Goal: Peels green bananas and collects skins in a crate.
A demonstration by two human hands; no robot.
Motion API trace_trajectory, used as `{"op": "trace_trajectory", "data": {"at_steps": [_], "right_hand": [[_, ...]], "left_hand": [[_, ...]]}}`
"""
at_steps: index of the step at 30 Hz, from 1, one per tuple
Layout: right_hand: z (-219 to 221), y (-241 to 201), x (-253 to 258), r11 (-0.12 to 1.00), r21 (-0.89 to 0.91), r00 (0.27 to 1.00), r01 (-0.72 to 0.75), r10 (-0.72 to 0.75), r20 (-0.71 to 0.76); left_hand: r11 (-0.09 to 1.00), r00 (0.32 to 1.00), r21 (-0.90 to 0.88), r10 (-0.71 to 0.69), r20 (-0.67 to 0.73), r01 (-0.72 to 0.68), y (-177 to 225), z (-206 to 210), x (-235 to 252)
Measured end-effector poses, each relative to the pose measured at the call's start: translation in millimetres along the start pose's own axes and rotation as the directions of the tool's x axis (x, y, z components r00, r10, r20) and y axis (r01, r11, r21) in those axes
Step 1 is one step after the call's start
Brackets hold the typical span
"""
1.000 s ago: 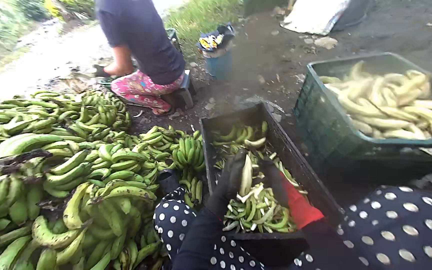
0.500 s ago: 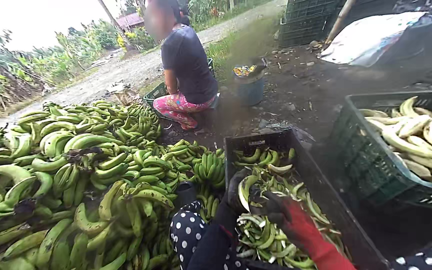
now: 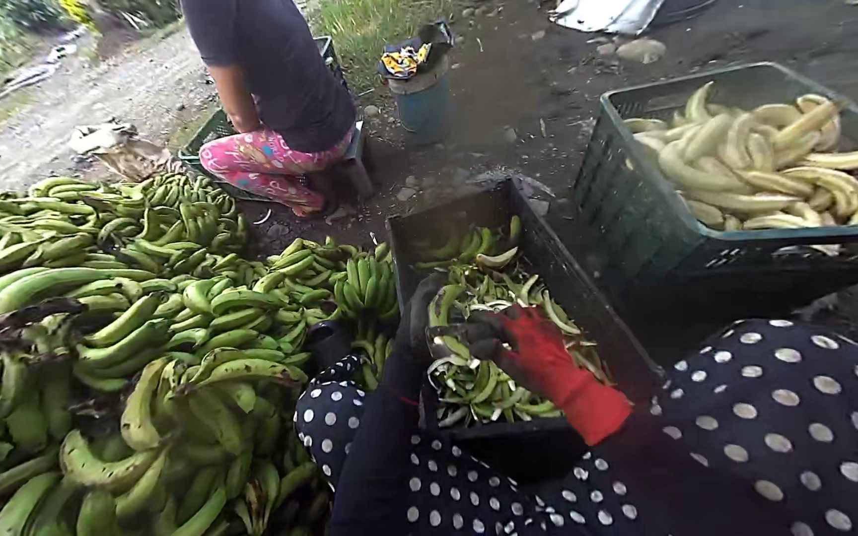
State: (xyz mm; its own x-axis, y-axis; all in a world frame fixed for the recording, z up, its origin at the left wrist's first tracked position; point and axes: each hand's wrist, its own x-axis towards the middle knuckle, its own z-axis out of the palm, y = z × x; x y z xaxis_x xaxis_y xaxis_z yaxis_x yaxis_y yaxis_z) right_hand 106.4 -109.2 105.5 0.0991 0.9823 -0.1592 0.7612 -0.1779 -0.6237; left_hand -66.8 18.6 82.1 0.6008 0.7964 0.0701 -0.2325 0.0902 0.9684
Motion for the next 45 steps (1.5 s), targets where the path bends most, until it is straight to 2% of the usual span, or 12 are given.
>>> {"op": "trace_trajectory", "data": {"at_steps": [1,5,11,14,17,19,24,28,32,38,43,45], "right_hand": [[2,-2,5,0.997,0.022,0.997,-0.071,0.070,0.025],[15,-2,30,0.925,0.228,0.952,-0.305,0.300,0.059],[15,13,47,0.841,0.472,0.953,-0.264,0.302,-0.006],[14,34,50,0.795,0.565,0.949,-0.222,0.308,-0.061],[11,51,45,0.781,0.612,0.965,-0.125,0.240,-0.110],[6,60,35,0.816,0.575,0.980,-0.059,0.156,-0.121],[-32,48,-6,0.990,0.094,0.994,0.105,-0.108,0.029],[-37,37,-17,0.986,-0.005,0.983,0.166,-0.165,0.085],[-33,28,-9,0.998,0.056,0.982,-0.009,-0.002,0.187],[-26,38,16,0.873,0.292,0.908,-0.391,0.417,-0.030],[-68,72,7,0.894,0.299,0.915,-0.334,0.384,-0.126],[-87,81,-7,0.915,0.210,0.911,-0.344,0.379,-0.164]], "left_hand": [[0.986,0.991,0.113,0.114,0.067,-0.121,-22,-18,1],[0.884,0.975,0.458,0.004,-0.221,0.100,6,21,-10],[0.811,0.977,0.584,0.094,-0.191,0.036,22,49,-17],[0.920,0.981,0.393,0.073,-0.180,0.003,20,56,-21],[0.989,0.976,-0.133,-0.085,-0.201,0.059,21,53,-6],[0.970,0.987,-0.225,-0.116,-0.112,0.089,24,44,-5],[0.980,0.997,0.196,-0.006,-0.081,0.022,31,35,-6],[0.913,0.994,0.407,0.042,-0.099,0.002,29,37,-4],[0.894,0.999,0.447,0.027,-0.041,-0.006,27,46,-8],[0.858,0.981,0.477,0.180,0.069,-0.191,0,61,-16],[0.885,0.998,0.467,0.026,-0.050,0.000,-2,66,-17],[0.763,0.998,0.645,-0.001,-0.060,0.040,-10,59,-21]]}}
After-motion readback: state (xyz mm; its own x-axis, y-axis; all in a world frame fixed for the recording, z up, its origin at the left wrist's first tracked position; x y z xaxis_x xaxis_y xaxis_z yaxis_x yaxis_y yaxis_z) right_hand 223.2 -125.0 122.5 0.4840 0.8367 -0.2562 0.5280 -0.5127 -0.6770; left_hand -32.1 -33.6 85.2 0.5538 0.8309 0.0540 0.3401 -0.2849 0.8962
